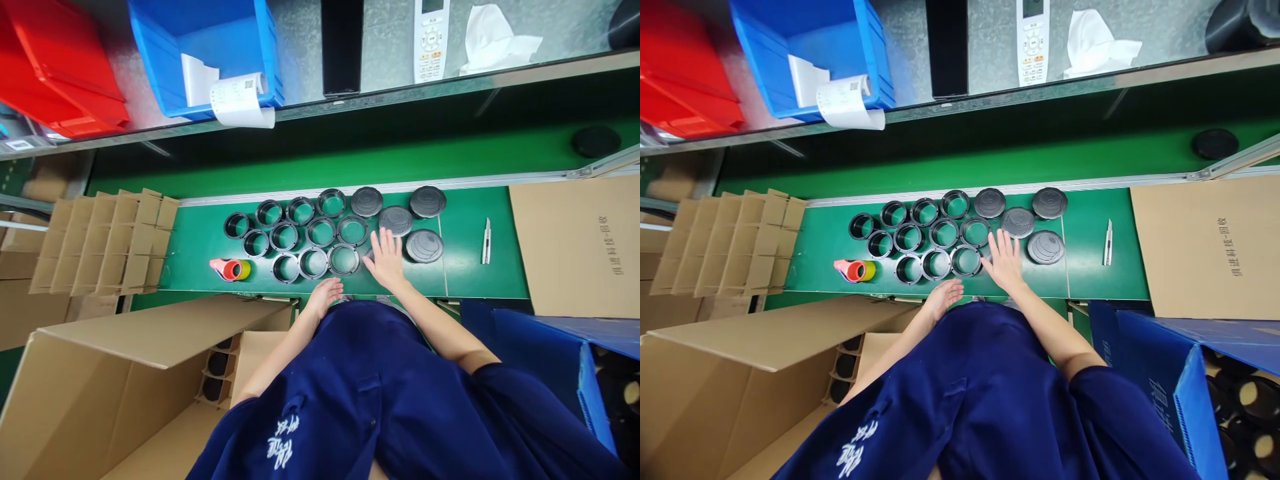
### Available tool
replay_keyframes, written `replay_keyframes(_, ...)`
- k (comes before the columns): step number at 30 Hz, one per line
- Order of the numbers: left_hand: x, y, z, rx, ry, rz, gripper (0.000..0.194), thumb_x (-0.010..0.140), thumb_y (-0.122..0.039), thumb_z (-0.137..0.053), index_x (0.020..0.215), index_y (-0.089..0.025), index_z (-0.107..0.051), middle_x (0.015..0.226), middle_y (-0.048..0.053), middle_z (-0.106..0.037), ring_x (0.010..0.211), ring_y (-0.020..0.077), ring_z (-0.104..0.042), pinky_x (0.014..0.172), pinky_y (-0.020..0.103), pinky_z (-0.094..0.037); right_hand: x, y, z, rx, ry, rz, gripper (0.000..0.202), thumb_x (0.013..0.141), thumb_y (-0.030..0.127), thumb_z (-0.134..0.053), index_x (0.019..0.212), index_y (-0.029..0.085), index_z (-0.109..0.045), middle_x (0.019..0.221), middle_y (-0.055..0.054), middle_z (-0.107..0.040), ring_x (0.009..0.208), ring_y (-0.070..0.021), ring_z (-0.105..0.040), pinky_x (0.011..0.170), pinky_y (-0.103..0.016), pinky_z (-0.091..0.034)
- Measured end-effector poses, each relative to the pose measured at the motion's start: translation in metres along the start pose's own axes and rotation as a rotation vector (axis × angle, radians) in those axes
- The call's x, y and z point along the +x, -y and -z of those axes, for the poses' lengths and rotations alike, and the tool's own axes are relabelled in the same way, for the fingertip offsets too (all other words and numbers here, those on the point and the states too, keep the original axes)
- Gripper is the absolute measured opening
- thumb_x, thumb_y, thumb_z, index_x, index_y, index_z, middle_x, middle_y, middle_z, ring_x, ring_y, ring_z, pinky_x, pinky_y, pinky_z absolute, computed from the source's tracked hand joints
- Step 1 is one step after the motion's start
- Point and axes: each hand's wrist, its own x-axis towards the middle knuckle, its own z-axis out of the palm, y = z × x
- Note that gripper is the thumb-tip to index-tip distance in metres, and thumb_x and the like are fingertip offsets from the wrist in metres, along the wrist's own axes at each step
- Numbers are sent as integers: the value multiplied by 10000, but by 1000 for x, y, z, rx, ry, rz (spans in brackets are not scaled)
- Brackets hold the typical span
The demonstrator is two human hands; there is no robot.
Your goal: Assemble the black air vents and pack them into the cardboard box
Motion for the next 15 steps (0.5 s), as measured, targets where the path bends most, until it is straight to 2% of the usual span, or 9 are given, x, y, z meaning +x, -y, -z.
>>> replay_keyframes(3, 10, -6, -30, 128, -10, -118, 246, 809, -281, -759, 1029, -181, -712, 1159, 154, -701, 1240, 335, -595, 1156, 541, -418, 7, -3, -5, 22, 131, 26, 686, 1048, 446, -327, 1629, 83, -302, 1697, -189, -209, 1583, -309, -130, 1277, -578, -29)
replay_keyframes(5, 20, -16, -61, 350, 35, -301, 461, 731, -222, -818, 1177, -204, -703, 1386, 146, -617, 1423, 353, -447, 1237, 543, -309, 11, -19, 0, 22, 118, -51, 691, 1038, 454, -335, 1635, 109, -290, 1705, -180, -183, 1584, -321, -105, 1264, -612, -31)
replay_keyframes(6, 25, -21, -79, 539, 70, -427, 632, 696, -206, -843, 1300, -217, -659, 1522, 143, -517, 1499, 368, -347, 1261, 557, -254, 12, -31, 7, 9, 73, -141, 720, 1023, 473, -361, 1642, 119, -264, 1712, -184, -144, 1584, -344, -74, 1250, -644, -33)
replay_keyframes(8, 33, -28, -116, 1008, 137, -645, 977, 650, -242, -890, 1531, -259, -469, 1707, 147, -234, 1584, 415, -136, 1270, 621, -169, 11, -60, 29, -24, 5, -382, 853, 952, 551, -470, 1651, 141, -206, 1716, -215, -46, 1573, -422, -16, 1198, -732, -51)
replay_keyframes(10, 38, -28, -152, 1389, 163, -661, 1176, 629, -328, -919, 1627, -308, -296, 1747, 156, -32, 1589, 471, 15, 1238, 707, -133, 7, -88, 54, -13, 84, -566, 1076, 801, 650, -618, 1652, 169, -171, 1703, -251, 14, 1551, -501, -19, 1143, -794, -112)
replay_keyframes(12, 41, -22, -181, 1546, 167, -553, 1199, 639, -362, -909, 1642, -338, -251, 1743, 169, -24, 1574, 514, 30, 1183, 778, -157, 1, -114, 74, 54, 287, -595, 1258, 630, 697, -716, 1652, 203, -173, 1684, -276, -37, 1536, -530, -107, 1111, -776, -234)
replay_keyframes(13, 43, -18, -191, 1547, 170, -550, 1173, 653, -356, -891, 1639, -352, -255, 1736, 174, -64, 1568, 524, -8, 1155, 793, -191, 0, -126, 80, 67, 341, -603, 1333, 568, 669, -749, 1655, 170, -160, 1642, -328, -121, 1523, -521, -190, 1105, -733, -290)
replay_keyframes(14, 45, -15, -199, 1520, 164, -592, 1136, 670, -358, -871, 1633, -368, -268, 1722, 173, -122, 1561, 518, -71, 1138, 781, -238, 3, -136, 85, 35, 341, -644, 1350, 536, 636, -754, 1659, 179, -160, 1589, -351, -219, 1502, -512, -262, 1068, -710, -344)
replay_keyframes(15, 47, -13, -204, 1488, 148, -637, 1095, 691, -356, -847, 1628, -377, -280, 1699, 171, -182, 1551, 499, -139, 1124, 750, -288, 10, -143, 87, -17, 292, -646, 1326, 541, 629, -738, 1670, 262, -147, 1566, -342, -263, 1485, -506, -305, 995, -711, -390)
